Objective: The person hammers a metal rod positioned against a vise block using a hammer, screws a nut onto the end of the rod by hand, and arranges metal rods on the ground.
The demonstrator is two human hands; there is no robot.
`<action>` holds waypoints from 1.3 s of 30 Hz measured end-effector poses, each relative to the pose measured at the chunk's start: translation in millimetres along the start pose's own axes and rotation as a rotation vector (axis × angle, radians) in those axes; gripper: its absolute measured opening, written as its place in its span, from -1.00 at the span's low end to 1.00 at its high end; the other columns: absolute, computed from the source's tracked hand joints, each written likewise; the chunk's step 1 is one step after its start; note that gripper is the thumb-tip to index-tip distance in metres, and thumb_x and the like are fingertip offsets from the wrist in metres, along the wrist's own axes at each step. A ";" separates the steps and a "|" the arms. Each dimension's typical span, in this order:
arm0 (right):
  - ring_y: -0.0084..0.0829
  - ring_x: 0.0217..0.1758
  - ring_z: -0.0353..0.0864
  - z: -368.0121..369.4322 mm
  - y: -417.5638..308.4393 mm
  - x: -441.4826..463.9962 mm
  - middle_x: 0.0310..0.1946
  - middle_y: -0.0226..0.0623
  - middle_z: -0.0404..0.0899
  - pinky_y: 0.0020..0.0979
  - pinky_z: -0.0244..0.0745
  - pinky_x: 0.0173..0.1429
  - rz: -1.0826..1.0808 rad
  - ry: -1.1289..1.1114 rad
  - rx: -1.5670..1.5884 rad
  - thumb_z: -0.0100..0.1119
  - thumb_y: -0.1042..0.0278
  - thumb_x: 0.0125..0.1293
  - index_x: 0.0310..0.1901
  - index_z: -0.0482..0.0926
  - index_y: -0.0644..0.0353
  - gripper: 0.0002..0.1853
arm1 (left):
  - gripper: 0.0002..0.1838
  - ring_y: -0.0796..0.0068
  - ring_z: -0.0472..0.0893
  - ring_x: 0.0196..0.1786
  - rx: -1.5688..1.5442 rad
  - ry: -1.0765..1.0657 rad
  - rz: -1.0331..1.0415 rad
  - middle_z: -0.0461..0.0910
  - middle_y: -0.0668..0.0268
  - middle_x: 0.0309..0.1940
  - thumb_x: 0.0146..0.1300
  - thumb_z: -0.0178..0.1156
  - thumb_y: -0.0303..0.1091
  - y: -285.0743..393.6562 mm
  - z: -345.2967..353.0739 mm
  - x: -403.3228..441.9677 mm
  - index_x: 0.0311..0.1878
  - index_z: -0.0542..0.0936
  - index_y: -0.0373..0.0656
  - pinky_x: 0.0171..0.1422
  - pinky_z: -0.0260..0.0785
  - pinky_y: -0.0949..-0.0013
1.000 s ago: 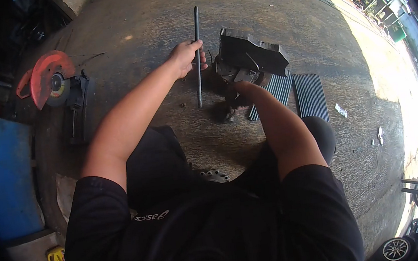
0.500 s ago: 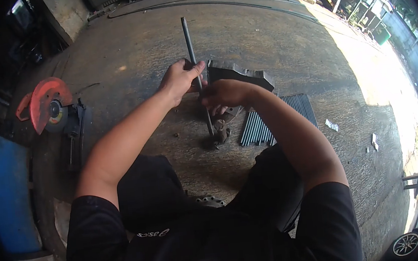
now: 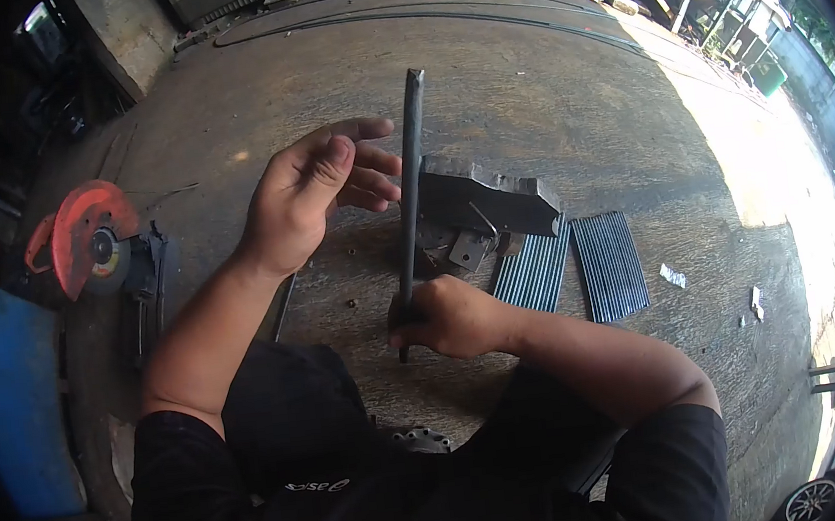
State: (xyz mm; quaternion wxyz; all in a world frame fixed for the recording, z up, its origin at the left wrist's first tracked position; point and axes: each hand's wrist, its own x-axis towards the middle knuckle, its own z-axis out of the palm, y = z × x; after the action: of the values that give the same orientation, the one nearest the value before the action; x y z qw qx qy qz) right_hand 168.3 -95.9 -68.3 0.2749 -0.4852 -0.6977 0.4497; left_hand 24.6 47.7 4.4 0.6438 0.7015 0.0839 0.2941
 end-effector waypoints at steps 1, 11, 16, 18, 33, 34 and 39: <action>-0.19 -0.22 0.69 -1.8 -1.3 0.6 -0.37 -0.16 0.67 -0.26 0.55 -0.08 0.001 -0.006 0.003 0.27 0.30 0.25 -0.22 0.65 0.24 -0.81 | -0.54 0.42 0.67 -0.13 -0.002 0.005 -0.004 0.64 0.16 -0.12 0.52 -0.12 -0.10 -1.2 -1.6 1.0 0.20 0.45 -0.29 -0.04 0.53 0.40; -0.19 -0.32 0.69 -2.6 -12.0 4.1 -0.43 -0.16 0.65 -0.25 0.56 -0.20 -0.013 -0.082 -0.024 0.32 0.22 0.23 -0.30 0.66 0.26 -0.76 | -0.65 0.37 0.66 -0.12 0.025 0.047 0.139 0.60 0.20 -0.04 0.47 0.00 -0.21 0.4 -7.4 -4.6 0.11 0.52 -0.27 -0.07 0.60 0.30; -0.18 -0.35 0.68 1.4 -14.0 3.4 -0.45 -0.16 0.64 -0.24 0.56 -0.23 -0.034 -0.086 -0.052 0.38 0.10 0.17 -0.34 0.65 0.27 -0.66 | -0.66 0.36 0.67 -0.14 -0.054 0.085 0.119 0.61 0.18 -0.08 0.50 -0.04 -0.24 10.9 -3.6 -12.0 0.12 0.50 -0.30 -0.06 0.60 0.31; -0.17 -0.37 0.67 2.2 -16.2 2.7 -0.46 -0.16 0.63 -0.24 0.55 -0.25 -0.021 -0.071 -0.065 0.43 0.03 0.11 -0.35 0.64 0.28 -0.59 | -0.64 0.34 0.68 -0.17 -0.064 0.078 0.066 0.63 0.14 -0.14 0.51 -0.10 -0.25 14.3 -4.8 -14.5 0.13 0.49 -0.33 -0.06 0.59 0.31; -0.23 -0.38 0.66 4.2 -11.9 1.5 -0.50 -0.20 0.61 -0.25 0.53 -0.27 0.005 -0.071 -0.105 0.41 -0.02 0.13 -0.39 0.58 0.29 -0.56 | -0.68 0.31 0.66 -0.09 -0.047 -0.003 0.152 0.56 0.13 -0.01 0.50 -0.07 -0.28 17.7 -1.8 -19.7 0.09 0.49 -0.32 -0.04 0.61 0.24; -0.23 -0.38 0.66 3.5 -12.7 1.8 -0.50 -0.20 0.61 -0.25 0.53 -0.27 0.005 -0.072 -0.104 0.41 -0.02 0.13 -0.39 0.58 0.29 -0.56 | -0.68 0.31 0.66 -0.09 -0.047 -0.003 0.152 0.56 0.13 -0.01 0.50 -0.07 -0.28 17.3 -2.1 -19.6 0.09 0.49 -0.32 -0.04 0.61 0.24; -0.21 -0.37 0.68 2.3 -10.6 3.9 -0.47 -0.17 0.64 -0.24 0.56 -0.23 0.061 -0.111 -0.120 0.38 0.01 0.18 -0.33 0.61 0.30 -0.58 | -0.75 0.37 0.65 -0.12 -0.035 0.023 0.133 0.56 0.20 -0.10 0.45 0.04 -0.27 18.4 -2.1 -19.9 -0.03 0.50 -0.29 -0.06 0.61 0.25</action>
State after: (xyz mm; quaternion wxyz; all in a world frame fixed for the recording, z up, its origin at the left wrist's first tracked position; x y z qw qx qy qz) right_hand 160.4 -94.5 -60.0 0.1923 -0.4965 -0.7224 0.4412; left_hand 2.5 36.7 15.8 0.6338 0.6909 0.0393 0.3455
